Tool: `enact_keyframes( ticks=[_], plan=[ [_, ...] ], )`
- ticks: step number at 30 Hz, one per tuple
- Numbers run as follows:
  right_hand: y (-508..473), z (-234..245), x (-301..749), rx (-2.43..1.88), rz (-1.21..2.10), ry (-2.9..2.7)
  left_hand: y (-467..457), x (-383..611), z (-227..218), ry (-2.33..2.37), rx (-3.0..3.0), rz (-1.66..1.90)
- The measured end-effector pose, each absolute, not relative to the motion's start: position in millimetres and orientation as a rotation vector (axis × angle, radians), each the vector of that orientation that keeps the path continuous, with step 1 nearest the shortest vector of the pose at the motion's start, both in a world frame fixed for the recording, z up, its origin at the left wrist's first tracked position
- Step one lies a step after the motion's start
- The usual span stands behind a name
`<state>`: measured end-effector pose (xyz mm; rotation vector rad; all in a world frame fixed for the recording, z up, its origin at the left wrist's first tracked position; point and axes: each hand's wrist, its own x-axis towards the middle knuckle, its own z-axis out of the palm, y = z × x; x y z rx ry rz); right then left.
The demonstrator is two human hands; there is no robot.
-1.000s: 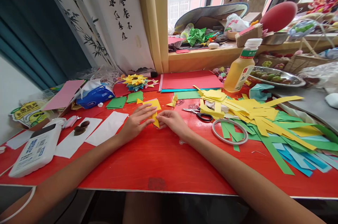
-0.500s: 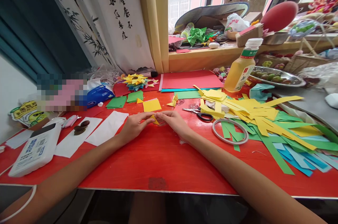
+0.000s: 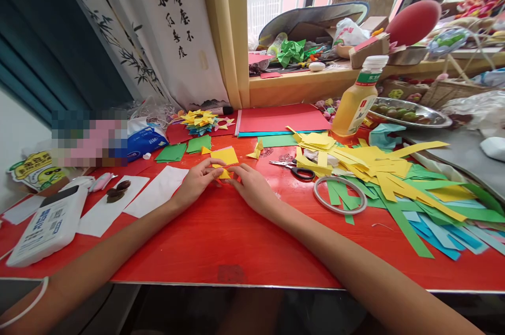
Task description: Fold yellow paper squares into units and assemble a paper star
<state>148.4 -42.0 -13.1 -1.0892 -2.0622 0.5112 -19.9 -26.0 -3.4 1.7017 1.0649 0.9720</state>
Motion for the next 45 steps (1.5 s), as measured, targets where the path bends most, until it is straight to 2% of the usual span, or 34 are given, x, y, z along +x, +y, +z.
enact_keyframes(
  ticks=[13,20,25,30,45],
  plan=[
    [-43,-4,149,-1.176,0.661,-2.001,-30,-16,2,1.035,1.824,0.890],
    [-41,-8,148,-1.163,0.557,-2.088,-34,-15,1,1.119,1.989,0.876],
    [-40,-10,151,-1.200,0.774,-1.962,-30,-17,-5,1.036,1.834,0.868],
    [-39,-15,152,-1.064,1.023,-1.826,-30,-18,-3,1.004,1.922,0.849],
    [-33,-10,151,-0.870,1.426,-1.431,-29,-17,-5,0.965,1.628,0.989]
  ],
)
